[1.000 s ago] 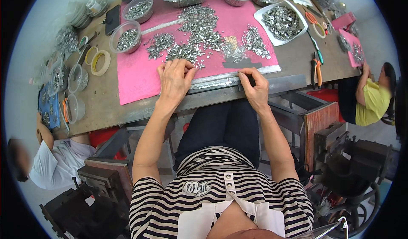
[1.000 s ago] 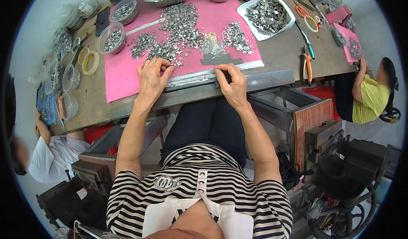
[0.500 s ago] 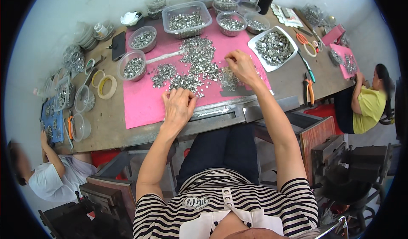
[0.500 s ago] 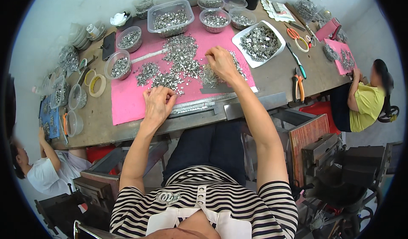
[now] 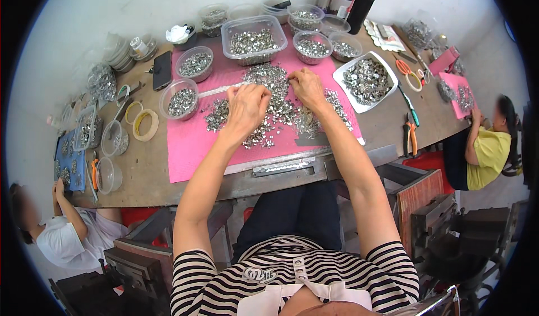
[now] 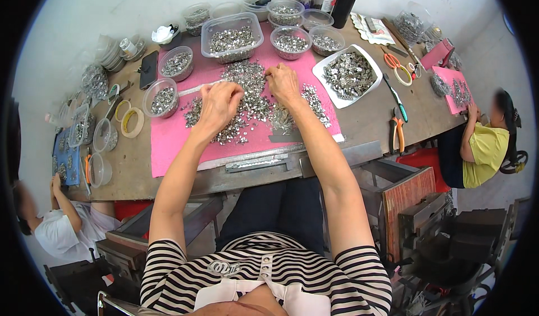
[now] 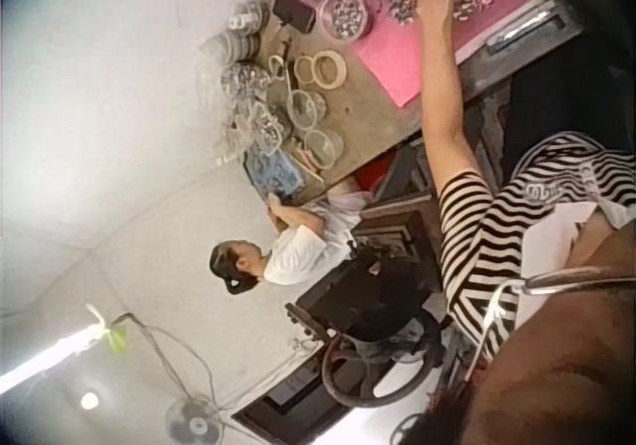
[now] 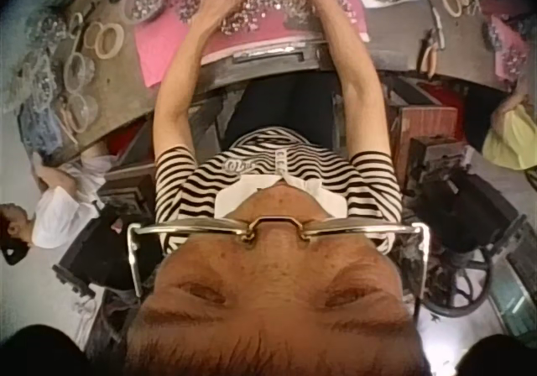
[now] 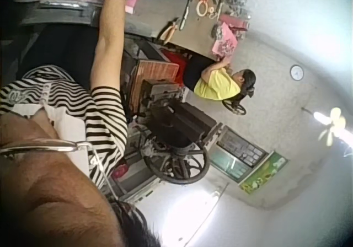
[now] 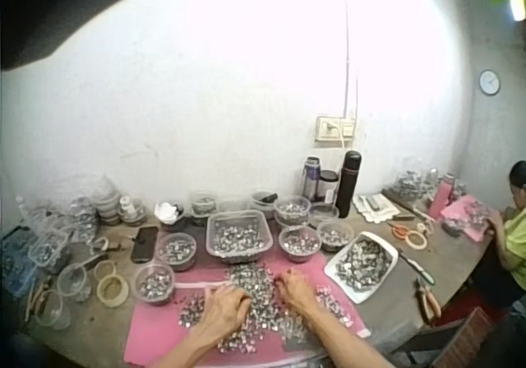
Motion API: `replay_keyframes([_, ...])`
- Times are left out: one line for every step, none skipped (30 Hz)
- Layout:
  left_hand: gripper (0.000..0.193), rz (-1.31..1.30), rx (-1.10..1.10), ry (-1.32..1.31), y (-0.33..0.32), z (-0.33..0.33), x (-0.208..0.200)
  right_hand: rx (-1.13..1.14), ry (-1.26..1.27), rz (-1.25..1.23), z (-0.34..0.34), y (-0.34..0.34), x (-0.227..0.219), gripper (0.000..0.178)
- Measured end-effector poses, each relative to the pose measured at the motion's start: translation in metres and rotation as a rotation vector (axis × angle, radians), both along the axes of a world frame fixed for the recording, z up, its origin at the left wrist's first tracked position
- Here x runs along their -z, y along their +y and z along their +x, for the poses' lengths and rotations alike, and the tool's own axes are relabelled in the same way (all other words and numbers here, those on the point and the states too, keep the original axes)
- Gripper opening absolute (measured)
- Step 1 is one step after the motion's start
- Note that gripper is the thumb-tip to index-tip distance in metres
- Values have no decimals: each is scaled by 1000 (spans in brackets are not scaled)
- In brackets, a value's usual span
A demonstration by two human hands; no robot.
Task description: The person assembles small silver jewelry components by hand on a pink mat, picking up pieces and fitting them together. They occasionally use a manual press machine to process the assembled components. The workspace contains multiple bowls of parts and tools.
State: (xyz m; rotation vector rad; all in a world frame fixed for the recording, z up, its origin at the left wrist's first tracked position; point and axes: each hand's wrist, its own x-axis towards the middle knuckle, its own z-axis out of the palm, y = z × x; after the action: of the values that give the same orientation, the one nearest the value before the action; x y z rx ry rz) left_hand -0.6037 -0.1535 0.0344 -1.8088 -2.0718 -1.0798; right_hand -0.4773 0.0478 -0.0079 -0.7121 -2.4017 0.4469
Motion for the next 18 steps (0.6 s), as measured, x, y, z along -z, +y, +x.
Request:
replay_keyframes([8,-6,-3,17,17,-5,5,8,-7,-22,2,1,-1,13])
replay_keyframes([11,-11,-19,37,29,-11,8,2,-10,-43,0,-1,-3,13])
replay_keyframes([13,-17,-34,58,40,-16,11,0,-25,-24,-3,-2,-5,13])
replay_keyframes([15,-23,-53,78,51,-19,16,2,-41,-3,-5,-3,-5,13])
replay_keyframes([17,-28,-70,98,62,-21,19,5,-56,17,-6,-3,-6,12])
replay_keyframes([18,-33,-88,118,69,-24,22,-2,-42,11,-7,-3,-6,12])
replay_keyframes([18,-69,-74,131,72,-24,23,-6,-32,2,-5,-2,-4,12])
replay_keyframes([17,-112,-83,107,76,-25,23,-10,-21,-7,-4,-1,-3,12])
replay_keyframes([16,-155,-93,82,81,-26,23,-29,1,-17,-3,2,-3,12])
replay_keyframes([15,-206,-99,54,82,-25,24,-45,19,-35,0,3,-3,12])
replay_keyframes([14,-232,-95,12,84,-25,24,-61,37,-53,2,5,-3,12])
replay_keyframes([14,-213,-101,8,88,-27,24,-61,73,-59,0,9,-4,12])
replay_keyframes([14,-203,-105,-2,90,-28,26,-59,102,-75,0,13,-4,12])
replay_keyframes([15,-205,-106,-18,90,-27,31,-53,125,-101,4,12,-1,13])
replay_keyframes([15,-205,-101,-31,86,-29,34,-57,124,-144,8,5,-6,12])
replay_keyframes([15,-196,-95,-36,83,-31,33,-60,131,-177,11,0,-18,12])
replay_keyframes([17,-170,-91,9,81,-28,31,-94,140,-195,17,-3,-23,14])
replay_keyframes([17,-156,-107,45,84,-27,34,-99,133,-221,25,-8,-27,15])
